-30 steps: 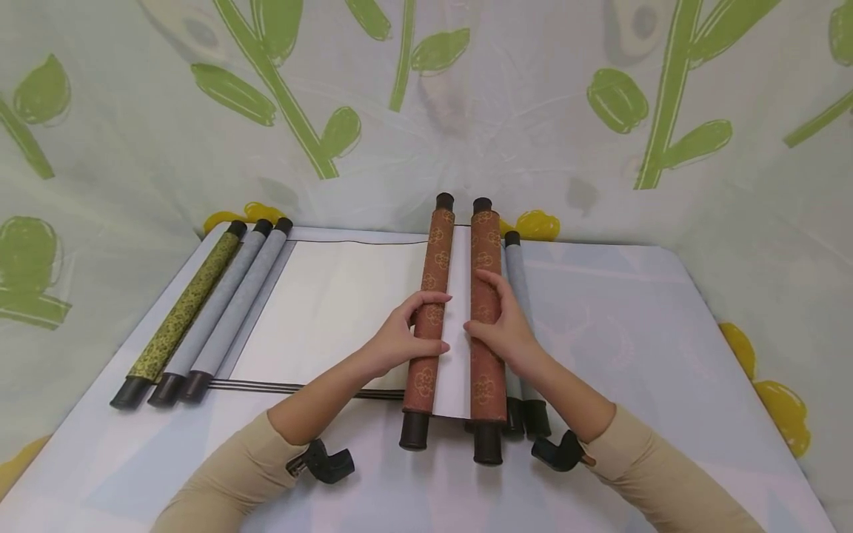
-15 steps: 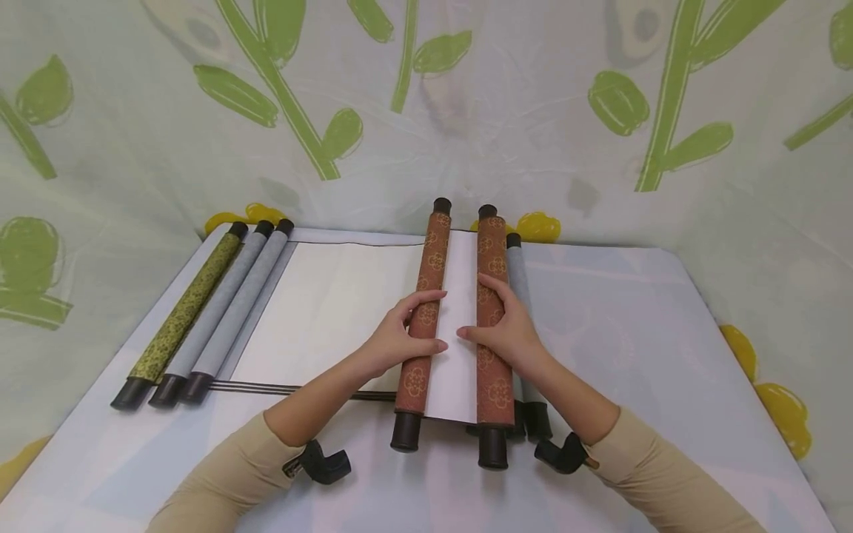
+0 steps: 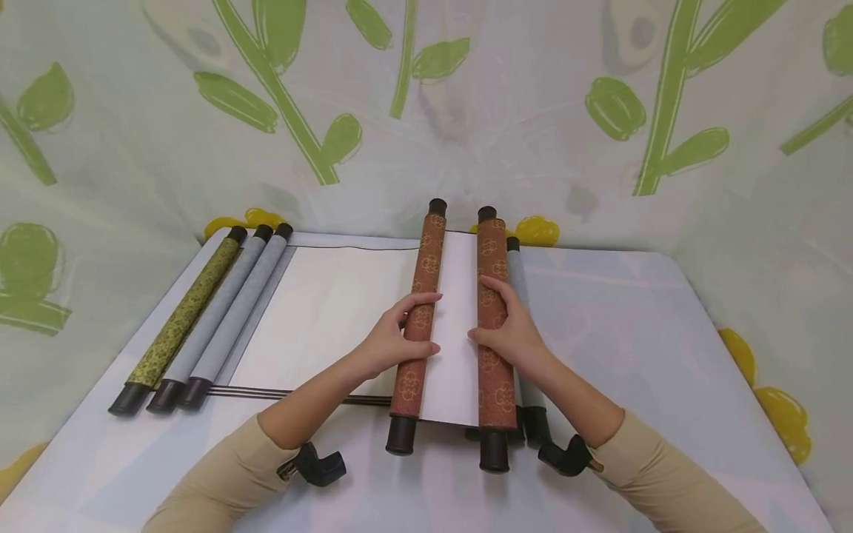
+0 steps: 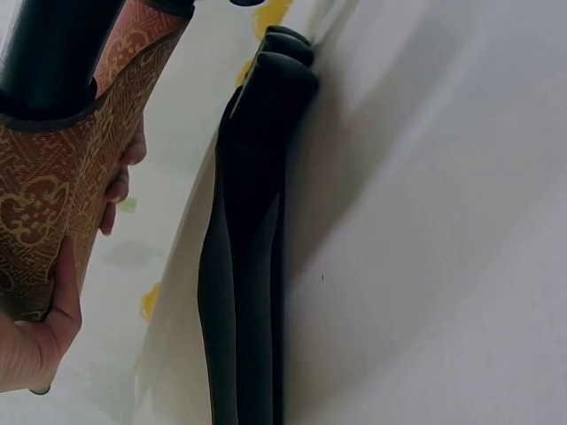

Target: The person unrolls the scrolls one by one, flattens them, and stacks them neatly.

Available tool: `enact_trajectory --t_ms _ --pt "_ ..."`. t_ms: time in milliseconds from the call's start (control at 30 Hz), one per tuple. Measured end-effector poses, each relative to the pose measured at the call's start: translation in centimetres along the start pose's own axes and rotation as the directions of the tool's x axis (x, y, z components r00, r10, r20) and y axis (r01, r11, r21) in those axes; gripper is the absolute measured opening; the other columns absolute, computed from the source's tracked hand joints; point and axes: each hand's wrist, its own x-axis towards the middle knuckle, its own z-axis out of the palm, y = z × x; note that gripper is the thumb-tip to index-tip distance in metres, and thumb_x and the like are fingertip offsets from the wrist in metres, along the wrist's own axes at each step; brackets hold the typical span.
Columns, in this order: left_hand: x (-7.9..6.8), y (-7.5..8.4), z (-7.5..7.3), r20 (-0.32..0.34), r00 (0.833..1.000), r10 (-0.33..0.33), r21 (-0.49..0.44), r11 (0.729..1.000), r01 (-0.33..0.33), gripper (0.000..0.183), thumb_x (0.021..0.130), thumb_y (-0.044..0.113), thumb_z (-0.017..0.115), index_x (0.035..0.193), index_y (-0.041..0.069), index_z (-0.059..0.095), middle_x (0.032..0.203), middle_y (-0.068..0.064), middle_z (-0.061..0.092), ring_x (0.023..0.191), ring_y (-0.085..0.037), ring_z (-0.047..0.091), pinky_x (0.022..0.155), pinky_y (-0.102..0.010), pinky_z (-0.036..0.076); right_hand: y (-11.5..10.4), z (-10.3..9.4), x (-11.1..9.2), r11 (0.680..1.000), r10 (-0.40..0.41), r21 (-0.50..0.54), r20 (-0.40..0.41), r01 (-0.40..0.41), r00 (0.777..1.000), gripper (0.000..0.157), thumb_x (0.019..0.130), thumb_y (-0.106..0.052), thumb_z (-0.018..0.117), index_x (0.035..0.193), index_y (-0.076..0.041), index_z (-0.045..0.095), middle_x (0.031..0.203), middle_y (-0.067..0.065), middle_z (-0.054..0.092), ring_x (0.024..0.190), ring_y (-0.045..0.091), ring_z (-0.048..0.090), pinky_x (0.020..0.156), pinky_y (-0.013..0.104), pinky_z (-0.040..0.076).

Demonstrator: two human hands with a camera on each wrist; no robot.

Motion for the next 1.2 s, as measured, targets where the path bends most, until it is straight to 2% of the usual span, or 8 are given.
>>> enact_trajectory --t_ms 233,433,533,667,833,1000,1200 --pt "-0.2 -0.1 -0.3 -0.008 1.000 -0.025 0.040 0.999 0.025 0.063 0.077 0.007 0.063 0.136 0.025 0.050 0.140 -0.006 0.040 0.121 -0.022 0.041 0.093 -0.044 0.042 0.0 -0.4 0.1 1.000 0.005 -0.025 0.018 -0.004 1.000 0.085 0.081 -0.001 0.065 0.151 -0.014 0.020 0.152 0.023 0.018 0.127 0.039 0.033 0.093 0.052 0.038" --pt "0.0 -0.4 -0.3 -0.051 0.997 -0.053 0.028 0.998 0.055 0.065 0.074 0.004 0.056 0.135 0.024 0.051 0.144 -0.007 0.038 0.118 -0.025 0.041 0.087 -0.041 0.042 0.2 -0.6 0.2 0.999 0.048 0.002 0.014 -0.048 0.999 0.083 0.078 0.001 0.054 0.152 -0.018 0.021 0.153 0.022 0.017 0.128 0.035 0.029 0.093 0.048 0.036" --pt "0.1 -0.5 -0.1 -0.062 0.997 -0.050 0.024 0.998 0.052 0.063 0.075 0.006 0.059 0.135 0.023 0.051 0.144 -0.008 0.038 0.120 -0.026 0.041 0.090 -0.044 0.042 0.2 -0.5 0.1 0.998 0.060 -0.009 0.006 -0.060 0.998 0.082 0.080 -0.002 0.061 0.151 -0.017 0.021 0.151 0.022 0.022 0.125 0.036 0.036 0.089 0.045 0.042" --pt "0.1 -0.4 0.1 -0.075 0.996 -0.053 0.028 0.998 0.055 0.062 0.077 0.012 0.070 0.134 0.025 0.051 0.144 -0.005 0.038 0.125 -0.024 0.039 0.097 -0.048 0.039 0.2 -0.5 0.1 0.998 0.046 -0.042 -0.008 -0.046 0.999 0.088 0.078 -0.007 0.072 0.150 -0.014 0.022 0.146 0.022 0.031 0.118 0.038 0.045 0.083 0.041 0.048" --pt "0.1 -0.3 0.1 -0.074 0.996 -0.051 0.041 0.998 0.054 0.064 0.076 0.014 0.075 0.134 0.024 0.051 0.143 -0.005 0.039 0.127 -0.023 0.039 0.098 -0.048 0.038 0.1 -0.5 0.1 0.996 0.050 -0.068 -0.020 -0.051 0.999 0.089 0.076 -0.004 0.073 0.150 -0.013 0.023 0.145 0.023 0.030 0.116 0.038 0.044 0.081 0.041 0.048" --pt "0.1 -0.3 -0.1 -0.076 0.996 -0.052 0.059 0.997 0.057 0.064 0.076 0.008 0.069 0.135 0.024 0.050 0.141 -0.009 0.039 0.121 -0.025 0.040 0.093 -0.047 0.041 0.0 -0.7 0.1 0.996 0.045 -0.081 -0.025 -0.046 0.999 0.088 0.075 0.003 0.066 0.150 -0.014 0.022 0.150 0.023 0.024 0.122 0.037 0.038 0.087 0.045 0.043" --pt "-0.1 -0.3 -0.6 -0.098 0.994 -0.044 0.066 0.997 0.051 0.062 0.075 0.003 0.059 0.134 0.023 0.051 0.145 -0.006 0.039 0.122 -0.024 0.040 0.092 -0.046 0.040 0.1 -1.2 0.0 0.997 0.049 -0.067 0.001 -0.048 0.999 0.082 0.081 0.002 0.050 0.153 -0.018 0.016 0.156 0.021 0.012 0.134 0.037 0.025 0.095 0.049 0.036"
